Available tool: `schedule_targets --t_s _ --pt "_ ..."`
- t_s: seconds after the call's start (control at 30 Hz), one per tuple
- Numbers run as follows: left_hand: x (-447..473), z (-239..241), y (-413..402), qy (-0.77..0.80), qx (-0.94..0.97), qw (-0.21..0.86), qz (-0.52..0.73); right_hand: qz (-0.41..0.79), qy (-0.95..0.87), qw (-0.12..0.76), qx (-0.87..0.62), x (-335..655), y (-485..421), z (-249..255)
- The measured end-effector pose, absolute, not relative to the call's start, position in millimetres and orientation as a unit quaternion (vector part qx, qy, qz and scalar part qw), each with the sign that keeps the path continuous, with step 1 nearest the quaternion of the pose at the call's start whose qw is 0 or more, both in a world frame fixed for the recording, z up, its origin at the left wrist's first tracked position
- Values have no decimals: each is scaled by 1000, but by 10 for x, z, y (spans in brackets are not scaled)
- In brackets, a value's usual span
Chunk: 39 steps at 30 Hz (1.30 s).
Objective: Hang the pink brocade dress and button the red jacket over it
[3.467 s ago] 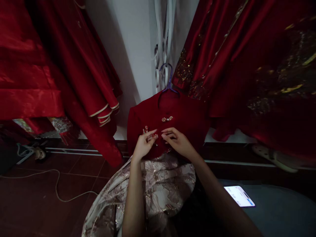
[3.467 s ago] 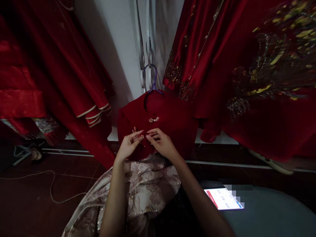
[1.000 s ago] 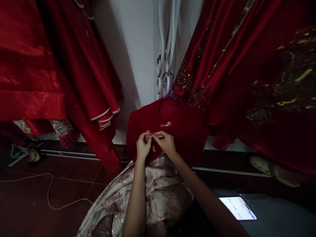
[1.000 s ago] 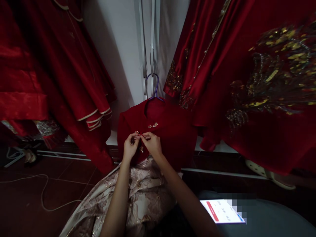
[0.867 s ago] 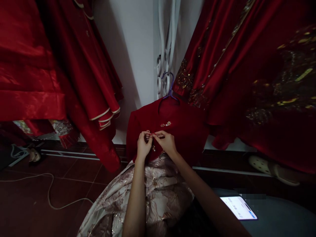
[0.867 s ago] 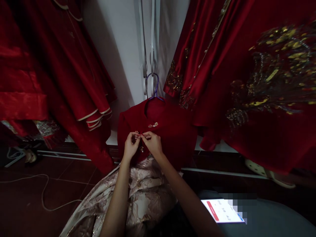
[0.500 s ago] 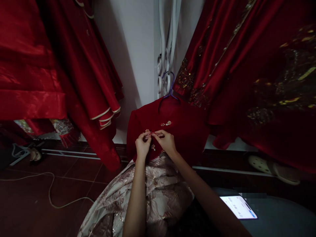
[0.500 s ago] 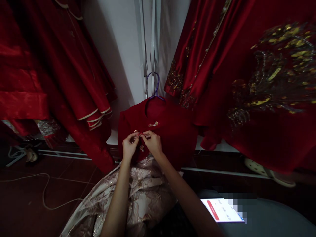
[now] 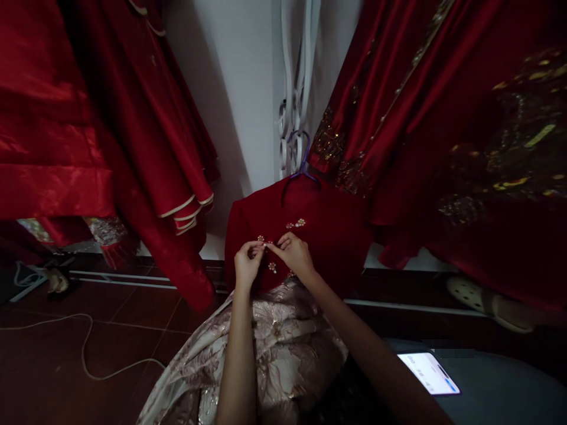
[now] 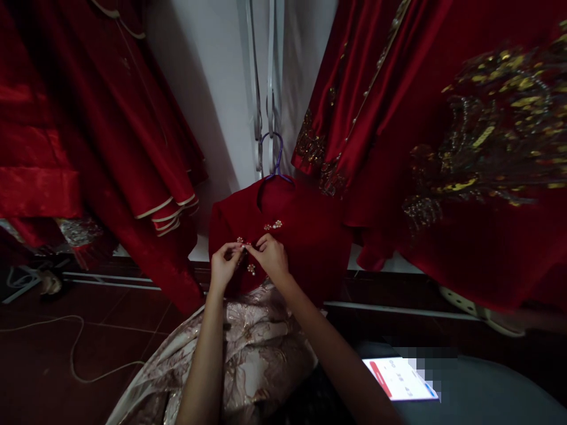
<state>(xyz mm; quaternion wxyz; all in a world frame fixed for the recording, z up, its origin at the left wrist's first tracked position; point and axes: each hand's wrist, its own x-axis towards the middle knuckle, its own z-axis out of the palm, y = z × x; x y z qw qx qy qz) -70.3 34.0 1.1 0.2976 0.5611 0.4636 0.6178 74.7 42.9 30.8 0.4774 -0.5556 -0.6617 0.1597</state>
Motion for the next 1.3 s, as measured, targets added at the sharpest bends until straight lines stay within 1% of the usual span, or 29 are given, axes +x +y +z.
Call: schedule_targets --t_s 0.07,0.13,0.23,0.33,0.4,0.43,0.63,0.7,0.8,0.93,1.03,1.17,1.3 --pt "-774 -11 321 464 554 307 619 183 -671 454 -557 853 347 329" --pt "-838 -18 285 462 568 319 601 233 -678 433 -546 1000 212 331" --pt "-893 5 207 446 654 323 518 327 -684 377 -532 1239 12 283" --pt "-875 28 130 469 735 228 434 377 -682 334 -530 1414 -50 200" --pt "-833 18 98 489 761 164 394 376 -678 333 -537 1468 -15 149" --pt "-810 7 89 492 771 149 376 374 -677 330 -541 1477 11 129" --pt "-751 -56 80 489 809 138 295 357 -695 254 -569 1396 24 136" --pt "-749 -57 78 494 810 134 285 379 -705 223 -556 1368 -25 168" --pt "-734 -63 75 498 813 128 273 425 -711 155 -539 1370 -96 204" --pt "-699 -93 80 506 813 124 260 377 -717 98 -578 1431 -138 225" --pt "-680 -109 85 507 814 120 256 342 -722 113 -591 1436 -128 235" --pt "-653 -128 73 518 812 110 246 284 -723 173 -606 1369 -71 192" --pt "-633 -168 68 532 805 117 233 286 -713 208 -606 1330 -10 94"
